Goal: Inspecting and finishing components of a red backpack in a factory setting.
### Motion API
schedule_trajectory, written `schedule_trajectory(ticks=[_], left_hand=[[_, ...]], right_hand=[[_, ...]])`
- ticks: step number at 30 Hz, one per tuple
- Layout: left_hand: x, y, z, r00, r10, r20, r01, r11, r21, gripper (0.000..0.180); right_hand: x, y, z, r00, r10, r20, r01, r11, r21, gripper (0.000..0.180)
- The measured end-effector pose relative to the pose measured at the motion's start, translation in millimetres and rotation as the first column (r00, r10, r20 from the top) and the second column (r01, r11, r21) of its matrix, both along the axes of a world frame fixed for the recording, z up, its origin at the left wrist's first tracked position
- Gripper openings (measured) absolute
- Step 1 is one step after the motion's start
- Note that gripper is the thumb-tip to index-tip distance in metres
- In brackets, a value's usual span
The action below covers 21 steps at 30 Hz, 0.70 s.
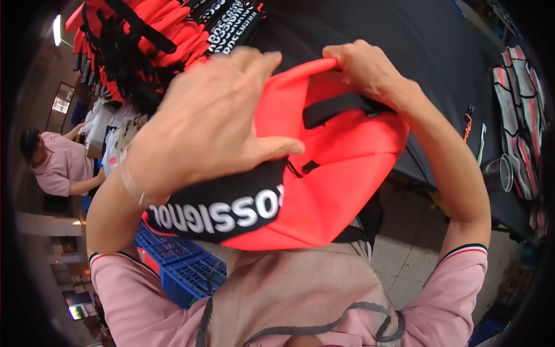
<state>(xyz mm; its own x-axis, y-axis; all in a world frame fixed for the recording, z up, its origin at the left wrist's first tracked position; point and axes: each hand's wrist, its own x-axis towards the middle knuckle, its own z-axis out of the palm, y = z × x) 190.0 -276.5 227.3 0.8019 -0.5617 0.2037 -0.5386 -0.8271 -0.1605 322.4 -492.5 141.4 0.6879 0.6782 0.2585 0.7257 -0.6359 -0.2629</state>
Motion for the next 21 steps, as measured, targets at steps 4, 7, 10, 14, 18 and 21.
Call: schedule_trajectory(ticks=[4, 7, 10, 14, 18, 21], left_hand=[[16.5, -2.0, -39.0, 0.889, 0.113, -0.443, -0.130, 0.991, -0.009, 0.053], [25.3, 1.2, -41.1, 0.815, 0.115, -0.568, -0.261, 0.948, -0.183, 0.026], [29.6, 11.0, -52.7, 0.785, 0.029, -0.619, -0.299, 0.893, -0.337, 0.024], [33.4, 9.5, -54.3, 0.758, -0.006, -0.653, -0.307, 0.879, -0.365, 0.026], [27.5, 6.0, -50.1, 0.749, 0.030, -0.662, -0.329, 0.884, -0.332, 0.028], [26.3, 12.0, -57.5, 0.763, -0.005, -0.647, -0.303, 0.881, -0.364, 0.028]], right_hand=[[-12.4, 0.1, -25.0, 0.995, -0.089, 0.039, 0.093, 0.989, -0.112, 0.016], [-42.1, -2.3, -27.3, 0.908, -0.110, 0.403, -0.031, 0.944, 0.328, 0.021], [-86.6, -1.0, -31.7, 0.920, 0.025, 0.390, -0.184, 0.908, 0.376, 0.019], [-119.0, 16.4, -77.0, 0.991, 0.110, 0.082, -0.099, 0.986, -0.134, 0.012], [-113.9, 37.5, -74.3, 0.993, 0.114, -0.018, -0.114, 0.933, -0.342, 0.010], [-113.3, 55.7, -78.0, 0.975, 0.116, -0.192, -0.189, 0.885, -0.425, 0.009]])
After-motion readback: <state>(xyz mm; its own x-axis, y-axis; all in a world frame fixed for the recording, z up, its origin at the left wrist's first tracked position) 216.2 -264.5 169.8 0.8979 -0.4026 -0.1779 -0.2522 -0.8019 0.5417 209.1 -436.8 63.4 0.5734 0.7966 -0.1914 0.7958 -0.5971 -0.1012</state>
